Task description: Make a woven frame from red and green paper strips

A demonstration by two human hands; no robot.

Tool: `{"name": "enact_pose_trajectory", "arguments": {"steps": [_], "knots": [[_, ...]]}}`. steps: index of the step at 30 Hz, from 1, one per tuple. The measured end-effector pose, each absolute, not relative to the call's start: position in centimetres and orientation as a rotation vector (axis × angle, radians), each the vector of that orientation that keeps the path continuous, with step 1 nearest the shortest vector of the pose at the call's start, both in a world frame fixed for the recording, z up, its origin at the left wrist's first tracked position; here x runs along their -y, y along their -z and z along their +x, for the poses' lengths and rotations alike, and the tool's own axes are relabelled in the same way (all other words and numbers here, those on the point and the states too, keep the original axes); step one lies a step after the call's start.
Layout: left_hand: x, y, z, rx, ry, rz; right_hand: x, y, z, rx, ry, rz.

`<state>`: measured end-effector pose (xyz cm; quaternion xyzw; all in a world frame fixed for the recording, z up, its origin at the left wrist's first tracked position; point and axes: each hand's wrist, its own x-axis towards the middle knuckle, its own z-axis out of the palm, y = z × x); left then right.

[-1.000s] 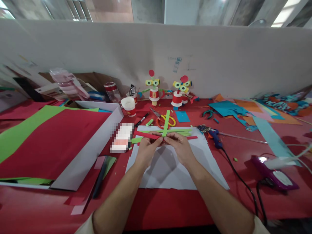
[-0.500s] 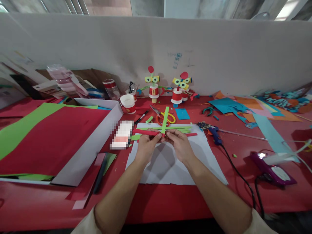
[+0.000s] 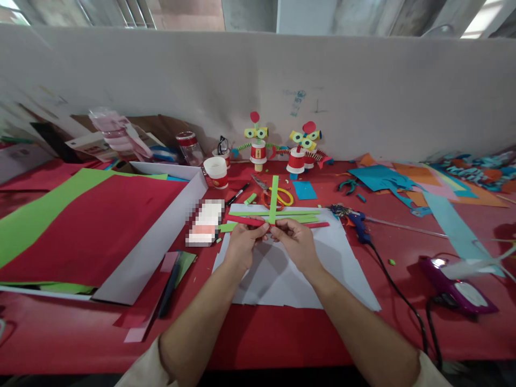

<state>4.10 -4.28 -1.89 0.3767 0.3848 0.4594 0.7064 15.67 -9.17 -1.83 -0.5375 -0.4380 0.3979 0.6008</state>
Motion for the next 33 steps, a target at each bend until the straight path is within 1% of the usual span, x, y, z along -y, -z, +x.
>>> {"name": "enact_pose_trajectory", "arguments": {"steps": [6,12,20,24,33], "knots": [[4.70,2.17,4.46,-0.848,-1.053,0.889,8.97,1.91,15.64,0.864,-1.015,-1.130],[4.65,2.02,4.38,-0.856,-1.065,0.859,8.75,1.87,15.46,0.657,-1.205,-1.010],[5.24,2.10,4.82,-0.772,-1.093,0.814,8.87,1.61,15.16,0.587,-1.126,-0.970],[5.32,2.31,5.06,-0.793,-1.109,0.882,8.77,1.87,14.99,0.512,-1.185,-0.936],[4.98,1.38,4.34,-0.830,-1.079,1.053,8.94,1.43,15.67,0.573,-1.285,-1.001]]}}
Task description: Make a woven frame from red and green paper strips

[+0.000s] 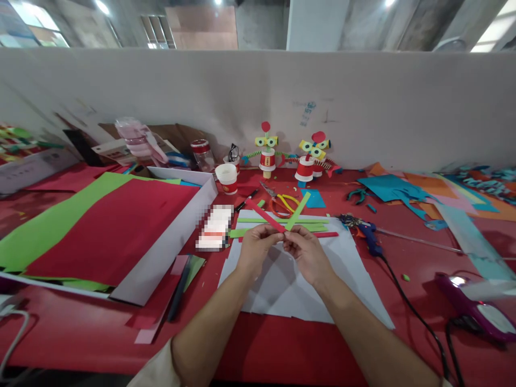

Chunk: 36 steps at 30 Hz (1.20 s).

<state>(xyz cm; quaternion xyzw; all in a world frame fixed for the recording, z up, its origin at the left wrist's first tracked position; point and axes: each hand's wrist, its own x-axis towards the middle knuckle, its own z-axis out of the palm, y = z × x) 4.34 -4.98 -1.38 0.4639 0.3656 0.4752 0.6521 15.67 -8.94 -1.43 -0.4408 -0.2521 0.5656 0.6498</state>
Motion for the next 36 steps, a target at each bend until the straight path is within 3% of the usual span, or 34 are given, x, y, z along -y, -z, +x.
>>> {"name": "enact_pose_trajectory", "arguments": {"steps": [17,36], "knots": [[4.2,1.5,3.8,-0.725,-1.019,0.999,9.1,1.4,15.5,0.514,-1.387,-0.939],[4.8,1.8,4.4,-0.781,-1.046,0.949,9.1,2.4,14.4,0.719,-0.983,-0.975]]}}
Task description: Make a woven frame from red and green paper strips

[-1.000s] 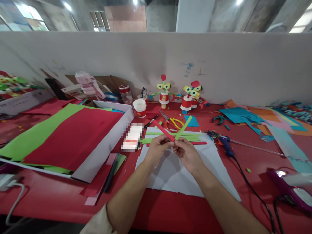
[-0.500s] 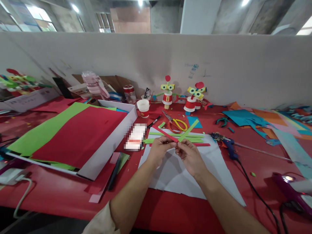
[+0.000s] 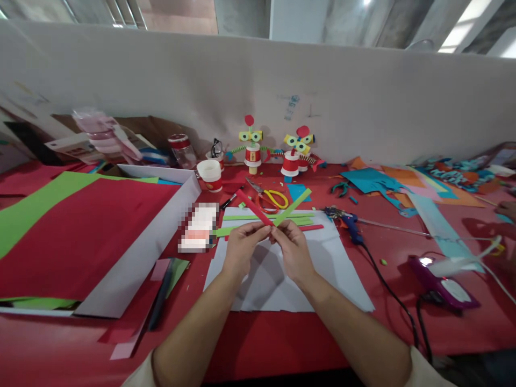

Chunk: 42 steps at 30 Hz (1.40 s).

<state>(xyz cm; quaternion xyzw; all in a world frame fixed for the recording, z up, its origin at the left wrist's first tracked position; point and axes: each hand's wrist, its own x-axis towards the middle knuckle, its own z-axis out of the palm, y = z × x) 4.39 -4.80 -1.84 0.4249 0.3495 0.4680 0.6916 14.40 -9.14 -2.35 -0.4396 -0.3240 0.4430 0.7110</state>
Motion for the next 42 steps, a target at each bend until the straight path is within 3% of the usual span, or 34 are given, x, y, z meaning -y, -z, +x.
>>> {"name": "enact_pose_trajectory", "arguments": {"steps": [10,20,33,42], "knots": [[4.4,1.9,4.2,-0.899,-1.123,0.936,9.3,2.4,14.5,0.714,-1.116,-1.046],[3.8,1.6,3.8,-0.804,-0.858,0.663,9.0,1.8,16.2,1.012,-0.996,-1.206],[4.3,1.2,3.7,-0.781,-0.911,0.677,9.1,1.8,16.2,1.214,-0.711,-1.204],[4.3,1.8,4.1,-0.836,-1.136,0.979,9.2,1.9,15.4,0.921,-0.930,-1.169]]}}
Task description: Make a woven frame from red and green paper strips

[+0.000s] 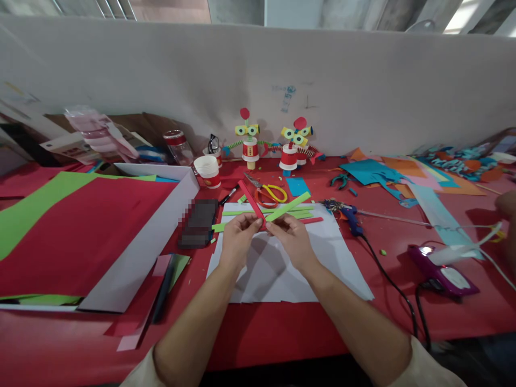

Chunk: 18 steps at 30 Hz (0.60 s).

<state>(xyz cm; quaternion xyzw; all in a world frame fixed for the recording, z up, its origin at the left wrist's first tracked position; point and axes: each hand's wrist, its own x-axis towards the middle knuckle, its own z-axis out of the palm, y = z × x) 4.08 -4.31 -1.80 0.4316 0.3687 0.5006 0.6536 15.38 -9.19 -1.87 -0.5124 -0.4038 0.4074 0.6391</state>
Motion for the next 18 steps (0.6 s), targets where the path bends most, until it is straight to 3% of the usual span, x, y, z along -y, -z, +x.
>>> {"name": "enact_pose_trajectory", "arguments": {"steps": [18], "knots": [[5.2,1.5,4.8,-0.764,-1.062,0.979,9.0,2.2,14.6,0.532,-1.036,-0.985]]}}
